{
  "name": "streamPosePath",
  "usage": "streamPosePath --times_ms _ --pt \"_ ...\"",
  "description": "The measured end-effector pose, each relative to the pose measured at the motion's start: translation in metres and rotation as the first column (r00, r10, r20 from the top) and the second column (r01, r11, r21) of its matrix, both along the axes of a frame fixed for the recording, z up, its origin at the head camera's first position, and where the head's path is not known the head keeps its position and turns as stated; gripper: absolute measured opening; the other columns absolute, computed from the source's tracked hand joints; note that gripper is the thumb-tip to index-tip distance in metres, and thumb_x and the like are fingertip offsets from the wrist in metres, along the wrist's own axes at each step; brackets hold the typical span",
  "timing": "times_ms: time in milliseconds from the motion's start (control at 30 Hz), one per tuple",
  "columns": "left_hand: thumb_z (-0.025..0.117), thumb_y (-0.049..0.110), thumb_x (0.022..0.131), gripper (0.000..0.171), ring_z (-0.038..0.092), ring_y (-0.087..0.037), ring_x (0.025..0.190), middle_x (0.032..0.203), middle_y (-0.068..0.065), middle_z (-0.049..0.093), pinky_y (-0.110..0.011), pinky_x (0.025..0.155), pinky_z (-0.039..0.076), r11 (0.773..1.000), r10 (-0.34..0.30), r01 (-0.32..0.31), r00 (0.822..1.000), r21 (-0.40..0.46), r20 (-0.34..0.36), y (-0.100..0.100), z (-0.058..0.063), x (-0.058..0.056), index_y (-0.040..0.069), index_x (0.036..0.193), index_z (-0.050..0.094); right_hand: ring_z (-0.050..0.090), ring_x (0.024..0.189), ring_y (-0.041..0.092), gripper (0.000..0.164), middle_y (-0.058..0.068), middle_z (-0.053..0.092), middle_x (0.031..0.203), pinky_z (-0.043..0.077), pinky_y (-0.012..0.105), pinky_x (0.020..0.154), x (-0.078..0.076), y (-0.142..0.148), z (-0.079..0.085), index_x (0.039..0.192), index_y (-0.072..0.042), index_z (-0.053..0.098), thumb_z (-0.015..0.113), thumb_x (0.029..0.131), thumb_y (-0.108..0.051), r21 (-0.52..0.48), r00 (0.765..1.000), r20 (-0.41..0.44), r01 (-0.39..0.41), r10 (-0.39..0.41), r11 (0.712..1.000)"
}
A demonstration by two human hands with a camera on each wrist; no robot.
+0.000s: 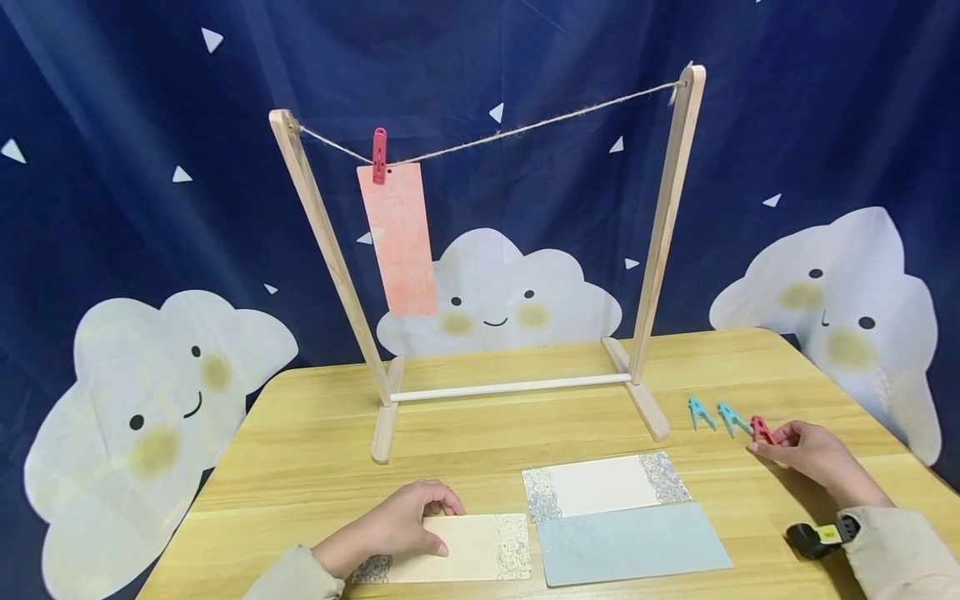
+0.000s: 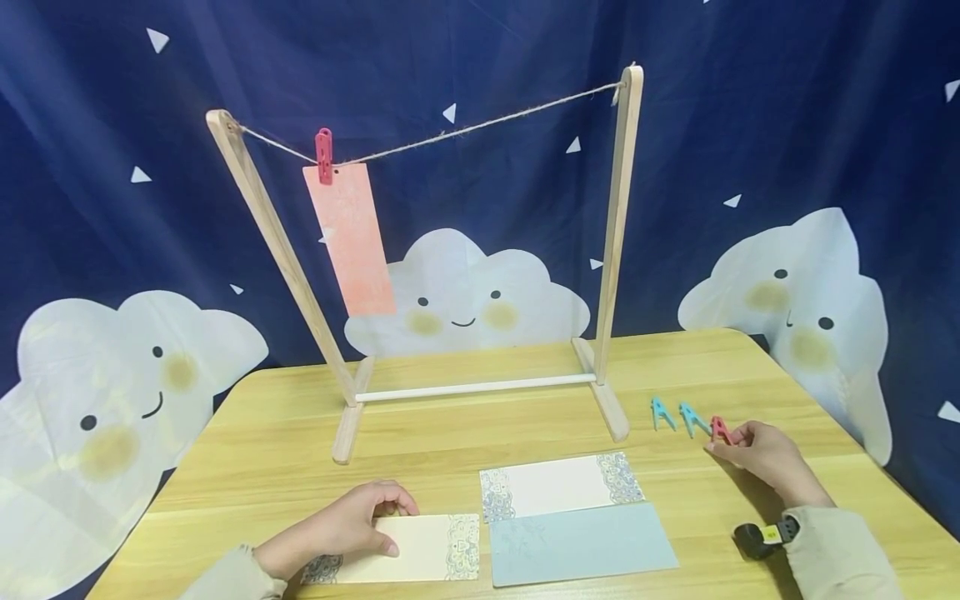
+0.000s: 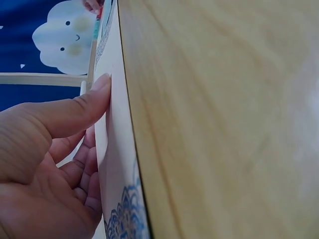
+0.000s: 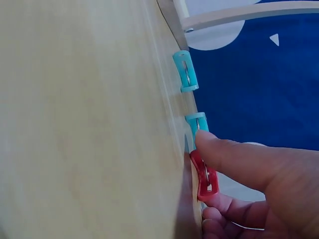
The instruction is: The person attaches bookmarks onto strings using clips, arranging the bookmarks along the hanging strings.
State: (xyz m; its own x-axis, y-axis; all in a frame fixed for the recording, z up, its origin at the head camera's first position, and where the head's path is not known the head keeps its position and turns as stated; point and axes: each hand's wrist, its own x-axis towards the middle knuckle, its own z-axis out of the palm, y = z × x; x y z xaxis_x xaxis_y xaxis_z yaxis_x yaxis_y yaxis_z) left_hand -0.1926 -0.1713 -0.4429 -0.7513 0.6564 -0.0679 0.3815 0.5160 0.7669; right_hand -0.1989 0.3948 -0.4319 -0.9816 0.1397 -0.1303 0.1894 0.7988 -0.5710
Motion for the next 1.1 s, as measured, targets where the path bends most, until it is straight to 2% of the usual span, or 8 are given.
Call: streamPosePath --times_ms 300,433,567,667,833,967,1033,1100 --pt "0.08 0.003 0.067 0.037 0.05 -0.008 0.087 0.097 0.005 0.06 -0.023 0.082 0.044 0.999 0.012 -0.014 0.999 0.044 0.032 -0.001 0.0 -0.001 0.01 0.1 0.065 0.047 0.075 0.02 0.05 0.011 0.058 0.087 0.038 0.028 0.061 0.0 0.008 0.002 0.096 0.008 0.055 0.065 0.086 -0.04 -0.034 1.0 -0.005 0.026 -0.026 0.999" --pt "0.079 0.002 0.068 0.036 0.05 -0.008 0.087 0.096 0.005 0.061 -0.023 0.082 0.045 0.999 0.014 -0.016 0.999 0.05 0.04 -0.001 0.0 -0.003 0.01 0.101 0.066 0.047 0.077 0.018 0.052 0.01 0.059 0.09 0.037 0.027 0.062 -0.001 0.012 0.003 0.101 0.009 0.058 0.064 0.087 -0.041 -0.067 0.999 -0.012 0.04 -0.041 0.997" --pt "0.076 0.001 0.073 0.031 0.052 -0.007 0.085 0.094 0.006 0.061 -0.023 0.08 0.046 0.999 0.027 -0.029 0.999 0.042 0.037 -0.002 0.001 -0.006 0.011 0.101 0.067 0.047 0.075 0.008 0.052 0.004 0.06 0.089 0.037 0.022 0.061 0.002 0.015 0.003 0.105 0.011 0.059 0.061 0.09 -0.04 -0.104 0.997 -0.058 0.035 -0.041 0.994" --pt "0.072 -0.001 0.077 0.026 0.054 -0.008 0.082 0.092 0.002 0.063 -0.023 0.077 0.047 0.997 0.022 -0.025 0.999 0.066 0.046 -0.003 0.003 -0.008 0.008 0.101 0.069 0.048 0.073 0.0 0.053 0.002 0.061 0.091 0.038 0.018 0.06 0.005 0.016 0.003 0.107 0.011 0.058 0.06 0.091 -0.039 -0.121 0.994 -0.096 0.045 -0.057 0.992" --pt "0.07 -0.002 0.079 0.022 0.056 -0.007 0.079 0.089 -0.004 0.066 -0.02 0.072 0.048 0.993 0.001 -0.009 0.997 0.114 0.074 -0.008 0.005 -0.011 0.002 0.1 0.068 0.048 0.07 -0.004 0.053 0.011 0.066 0.093 0.04 0.018 0.057 0.006 0.013 0.007 0.108 0.012 0.06 0.063 0.089 -0.037 -0.099 0.979 -0.171 0.092 -0.108 0.991" --pt "0.071 0.001 0.079 0.019 0.055 -0.005 0.077 0.087 -0.005 0.064 -0.02 0.071 0.047 0.991 -0.014 0.002 0.996 0.137 0.087 -0.013 0.008 -0.013 0.002 0.097 0.067 0.046 0.069 -0.009 0.053 0.017 0.068 0.095 0.038 0.023 0.061 0.004 0.008 0.01 0.111 0.011 0.06 0.062 0.09 -0.037 -0.068 0.969 -0.224 0.094 -0.107 0.993" --pt "0.071 0.003 0.079 0.019 0.055 -0.005 0.078 0.088 -0.006 0.064 -0.021 0.072 0.047 0.989 -0.023 0.009 0.996 0.15 0.091 -0.015 0.008 -0.015 0.002 0.098 0.066 0.045 0.07 -0.012 0.053 0.008 0.069 0.092 0.038 0.024 0.062 0.002 0.005 0.012 0.114 0.01 0.059 0.061 0.09 -0.036 -0.079 0.965 -0.244 0.081 -0.098 0.994" --pt "0.07 0.005 0.08 0.019 0.056 -0.005 0.078 0.088 -0.006 0.064 -0.021 0.072 0.048 0.986 -0.028 0.01 0.994 0.166 0.107 -0.018 0.008 -0.016 0.001 0.099 0.065 0.046 0.072 -0.014 0.052 -0.008 0.066 0.088 0.04 0.021 0.063 0.001 0.003 0.013 0.117 0.011 0.056 0.061 0.091 -0.035 -0.125 0.963 -0.256 0.049 -0.08 0.991"
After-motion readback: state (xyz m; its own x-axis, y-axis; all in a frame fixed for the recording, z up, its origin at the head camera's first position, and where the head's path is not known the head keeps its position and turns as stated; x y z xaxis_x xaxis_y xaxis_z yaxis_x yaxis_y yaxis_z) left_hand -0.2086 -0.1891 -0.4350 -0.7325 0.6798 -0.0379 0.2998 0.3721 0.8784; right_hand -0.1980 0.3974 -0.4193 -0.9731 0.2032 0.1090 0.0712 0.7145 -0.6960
